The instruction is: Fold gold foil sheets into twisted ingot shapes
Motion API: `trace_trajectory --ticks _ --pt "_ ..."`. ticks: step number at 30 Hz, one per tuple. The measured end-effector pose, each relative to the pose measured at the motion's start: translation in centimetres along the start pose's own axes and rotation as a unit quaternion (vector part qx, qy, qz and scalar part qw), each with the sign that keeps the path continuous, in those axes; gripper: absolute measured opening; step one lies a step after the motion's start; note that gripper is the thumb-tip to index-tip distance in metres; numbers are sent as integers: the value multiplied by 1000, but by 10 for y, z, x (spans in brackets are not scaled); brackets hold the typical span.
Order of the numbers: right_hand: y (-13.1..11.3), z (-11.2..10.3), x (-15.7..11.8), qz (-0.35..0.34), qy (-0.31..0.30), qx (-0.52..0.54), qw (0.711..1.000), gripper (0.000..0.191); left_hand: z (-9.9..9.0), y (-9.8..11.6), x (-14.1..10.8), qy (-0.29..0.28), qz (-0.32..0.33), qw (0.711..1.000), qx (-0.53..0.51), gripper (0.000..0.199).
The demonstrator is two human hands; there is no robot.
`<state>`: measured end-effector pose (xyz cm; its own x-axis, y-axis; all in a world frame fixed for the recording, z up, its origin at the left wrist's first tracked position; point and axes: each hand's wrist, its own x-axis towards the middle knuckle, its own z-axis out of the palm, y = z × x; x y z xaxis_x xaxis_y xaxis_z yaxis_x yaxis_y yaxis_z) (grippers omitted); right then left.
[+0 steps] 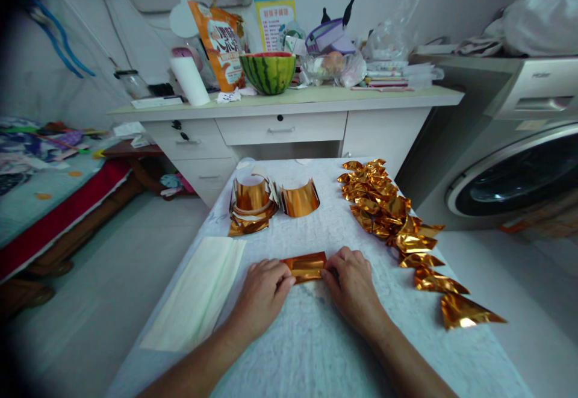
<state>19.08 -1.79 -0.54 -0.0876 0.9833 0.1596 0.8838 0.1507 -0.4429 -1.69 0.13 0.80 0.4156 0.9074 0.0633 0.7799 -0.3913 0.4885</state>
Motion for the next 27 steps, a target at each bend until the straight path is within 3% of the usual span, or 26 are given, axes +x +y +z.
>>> trace_trajectory --ticks 10,27 --pt "-2 4 0 29 7 -31 999 16 3 5 -1 9 -9 997 71 16" --pt "-2 6 0 42 19 -44 998 15 2 4 1 7 -31 997 75 12"
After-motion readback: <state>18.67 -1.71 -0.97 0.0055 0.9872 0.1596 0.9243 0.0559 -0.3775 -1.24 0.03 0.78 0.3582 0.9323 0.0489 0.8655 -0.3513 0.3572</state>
